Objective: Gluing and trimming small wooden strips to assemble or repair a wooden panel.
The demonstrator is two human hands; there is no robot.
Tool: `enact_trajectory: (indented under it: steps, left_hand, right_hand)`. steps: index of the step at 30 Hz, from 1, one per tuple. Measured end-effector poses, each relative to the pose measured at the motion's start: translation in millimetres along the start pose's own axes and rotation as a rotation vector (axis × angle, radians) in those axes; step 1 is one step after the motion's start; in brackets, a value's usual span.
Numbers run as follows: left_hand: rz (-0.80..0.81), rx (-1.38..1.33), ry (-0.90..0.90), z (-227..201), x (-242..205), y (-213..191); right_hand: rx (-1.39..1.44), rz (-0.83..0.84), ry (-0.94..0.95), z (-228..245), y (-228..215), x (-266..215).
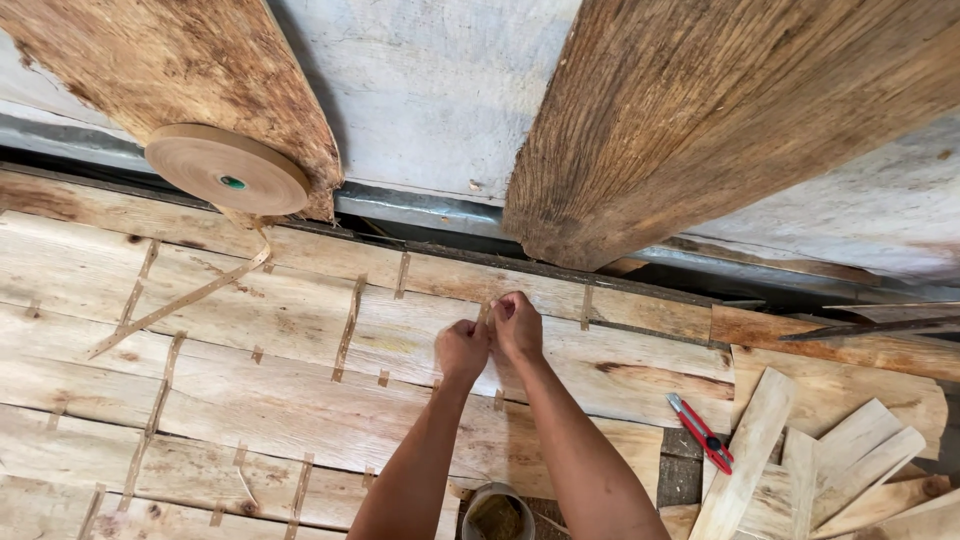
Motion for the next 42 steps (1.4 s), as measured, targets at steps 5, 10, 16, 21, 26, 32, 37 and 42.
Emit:
enact_trajectory:
  steps: [5,10,16,21,26,32,37,42]
  left_hand:
    - [0.055,-0.147,-0.063,3,1,2]
    - [0.083,-0.227,-0.100,5,0,4]
    - [0.082,-0.180,-0.067,4,1,5]
    - [0.059,-0.069,-0.036,5,4,6]
    - [0.071,-0.103,-0.061,4,3,6]
    - [0.058,-0.073,-0.043,3,2,4]
    - [0.031,-0.040,0.017,-8,1,0]
    - [0.042,-0.113,-0.020,0,-1,2]
  right_hand:
    - [-0.038,0.023,0.050,-3,2,9]
    - [-0.102,0.016,0.076,-1,2,12]
    - [-0.127,0.051,0.122,1,2,12]
    - [-0.142,0.065,0.146,1,2,14]
    - [-0.159,0.059,0.140,-4,5,18]
    - [-0.185,0.039,0.138,0,4,20]
    - [-0.191,0.025,0.113,-1,-1,16]
    - [-0.074,0.082,0.122,9,-1,7]
Point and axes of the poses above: each hand's wrist, its own x-axis towards the middle knuckle, its own y-axis out of the palm, z = x × y, the point moved 10 cm from there along x, towards the middle knuckle, and after that the axes turned 9 degrees about z, right-handed, at the moved point
